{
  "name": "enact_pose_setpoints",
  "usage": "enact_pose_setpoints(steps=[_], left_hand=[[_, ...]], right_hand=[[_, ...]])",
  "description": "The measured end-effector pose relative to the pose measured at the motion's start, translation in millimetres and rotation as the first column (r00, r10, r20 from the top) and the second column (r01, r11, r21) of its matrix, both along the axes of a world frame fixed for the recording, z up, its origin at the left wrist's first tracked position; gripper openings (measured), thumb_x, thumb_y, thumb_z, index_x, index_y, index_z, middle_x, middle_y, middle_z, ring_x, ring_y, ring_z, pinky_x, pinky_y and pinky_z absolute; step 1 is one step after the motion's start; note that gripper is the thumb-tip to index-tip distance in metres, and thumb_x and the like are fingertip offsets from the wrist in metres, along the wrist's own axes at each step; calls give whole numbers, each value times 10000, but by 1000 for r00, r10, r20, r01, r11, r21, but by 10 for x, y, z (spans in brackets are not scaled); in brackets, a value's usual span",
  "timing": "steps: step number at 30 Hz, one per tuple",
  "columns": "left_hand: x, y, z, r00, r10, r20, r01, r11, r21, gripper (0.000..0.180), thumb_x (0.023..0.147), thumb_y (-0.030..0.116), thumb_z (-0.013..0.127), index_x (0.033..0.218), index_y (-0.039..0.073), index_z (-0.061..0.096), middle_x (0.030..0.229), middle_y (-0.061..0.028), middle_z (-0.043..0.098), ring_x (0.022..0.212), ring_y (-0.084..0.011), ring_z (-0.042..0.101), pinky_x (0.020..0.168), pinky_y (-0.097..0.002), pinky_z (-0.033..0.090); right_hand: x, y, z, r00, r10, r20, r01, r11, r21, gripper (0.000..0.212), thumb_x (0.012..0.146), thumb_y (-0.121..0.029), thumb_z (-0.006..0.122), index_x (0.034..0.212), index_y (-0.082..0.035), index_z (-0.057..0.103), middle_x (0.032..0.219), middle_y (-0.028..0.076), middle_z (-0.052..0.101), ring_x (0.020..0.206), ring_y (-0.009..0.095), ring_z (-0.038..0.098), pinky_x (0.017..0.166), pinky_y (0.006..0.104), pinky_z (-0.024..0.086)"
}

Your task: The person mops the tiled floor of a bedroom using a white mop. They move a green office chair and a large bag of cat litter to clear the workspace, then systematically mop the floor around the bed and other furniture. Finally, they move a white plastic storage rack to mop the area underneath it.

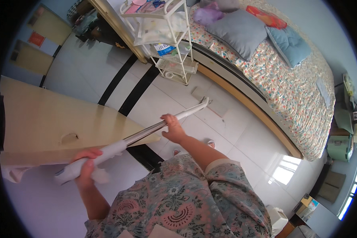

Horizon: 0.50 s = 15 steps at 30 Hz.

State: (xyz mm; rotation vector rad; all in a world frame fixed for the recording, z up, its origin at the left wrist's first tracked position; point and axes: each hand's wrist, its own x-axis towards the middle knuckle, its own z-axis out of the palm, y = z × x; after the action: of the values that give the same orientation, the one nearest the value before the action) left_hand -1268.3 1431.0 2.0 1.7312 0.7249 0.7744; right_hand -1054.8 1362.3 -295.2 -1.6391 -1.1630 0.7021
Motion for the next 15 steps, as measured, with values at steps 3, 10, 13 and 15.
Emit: enact_pose_setpoints(steps=[3,10,13,15], left_hand=[[-74,-36,267,999,32,-3,-32,995,99,158,687,97,578,764,-40,556,779,-180,608,755,-235,580,765,-335,439],[-256,94,297,985,-7,171,-21,987,162,278,631,237,602,701,-24,536,716,-179,584,647,-229,540,633,-294,421],[84,134,188,979,-120,163,101,988,121,214,638,180,581,698,-19,534,714,-177,584,658,-232,561,628,-306,448],[410,120,37,959,-271,87,265,961,76,186,643,152,578,717,-16,544,737,-179,595,682,-227,577,650,-310,462]], right_hand=[[-172,134,168,999,27,20,-29,997,71,333,640,-52,621,959,-69,527,907,105,529,925,286,489,860,367,399],[-68,-27,577,988,10,156,-30,992,123,212,649,-11,624,812,-54,495,804,97,516,808,297,489,717,372,420],[206,-339,431,971,-101,215,85,993,80,244,632,18,608,828,-55,483,817,103,510,831,304,485,730,380,417],[470,-648,292,953,-187,236,184,982,33,263,618,36,586,837,-60,477,819,111,508,837,314,479,748,393,413]])
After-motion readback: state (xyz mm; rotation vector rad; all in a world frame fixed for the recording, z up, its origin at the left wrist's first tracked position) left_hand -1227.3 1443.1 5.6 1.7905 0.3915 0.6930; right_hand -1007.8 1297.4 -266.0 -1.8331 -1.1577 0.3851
